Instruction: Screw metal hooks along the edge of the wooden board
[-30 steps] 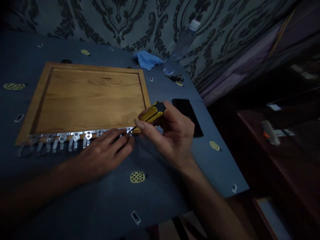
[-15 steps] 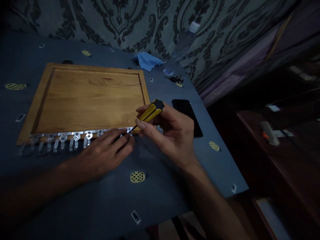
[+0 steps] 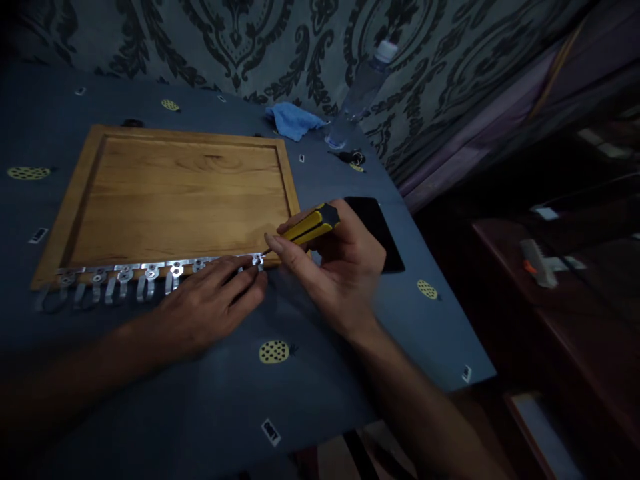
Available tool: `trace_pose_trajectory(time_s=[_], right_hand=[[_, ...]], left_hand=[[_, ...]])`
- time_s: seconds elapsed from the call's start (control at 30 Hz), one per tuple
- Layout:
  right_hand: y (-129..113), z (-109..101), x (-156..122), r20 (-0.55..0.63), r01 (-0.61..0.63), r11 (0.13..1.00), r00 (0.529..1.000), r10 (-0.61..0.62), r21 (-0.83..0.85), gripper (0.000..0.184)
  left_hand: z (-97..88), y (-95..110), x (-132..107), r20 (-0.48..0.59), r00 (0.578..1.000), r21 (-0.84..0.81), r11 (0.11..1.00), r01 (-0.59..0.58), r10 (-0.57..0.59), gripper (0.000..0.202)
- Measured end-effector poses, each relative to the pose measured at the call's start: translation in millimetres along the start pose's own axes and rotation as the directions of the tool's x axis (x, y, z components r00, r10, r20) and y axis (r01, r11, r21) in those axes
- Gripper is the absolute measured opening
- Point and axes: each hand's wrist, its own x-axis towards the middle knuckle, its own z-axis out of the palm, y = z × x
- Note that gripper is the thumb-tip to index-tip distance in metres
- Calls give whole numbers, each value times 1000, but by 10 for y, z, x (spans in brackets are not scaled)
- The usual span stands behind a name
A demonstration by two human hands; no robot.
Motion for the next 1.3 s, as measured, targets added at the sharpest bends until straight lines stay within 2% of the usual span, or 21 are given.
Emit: trace_pose_trajectory(time_s=[0.1, 0.27, 0.4, 0.67, 0.9, 1.1, 1.3], right_hand=[[-1, 18, -9, -50, 6, 999, 999, -4, 48, 22], [19, 27, -27, 61, -19, 999, 998, 16, 49, 19], [32, 12, -36, 87, -68, 998, 994, 68, -8, 23], [16, -59, -25, 197, -110, 992, 976, 96, 61, 22], [40, -41, -7, 23, 22, 995, 999, -24, 101, 8], [18, -53, 8, 40, 29, 998, 999, -31, 50, 4], [38, -41, 3, 46, 31, 999, 998, -32, 9, 8]], left_hand=[[-5, -4, 8, -15, 1000, 5, 1000, 4, -4, 23], [-5, 11, -1, -5, 1000, -9, 1000, 12, -12, 22], [1, 21, -13, -3, 1000, 2, 1000, 27, -27, 22], [-18, 10, 11, 10, 1000, -9, 1000, 13, -13, 22], [-34, -2, 13, 13, 1000, -9, 1000, 3, -3, 22], [-11, -5, 4, 14, 1000, -10, 1000, -1, 1, 22], [-18, -1, 10, 11, 1000, 2, 1000, 1, -1, 22]])
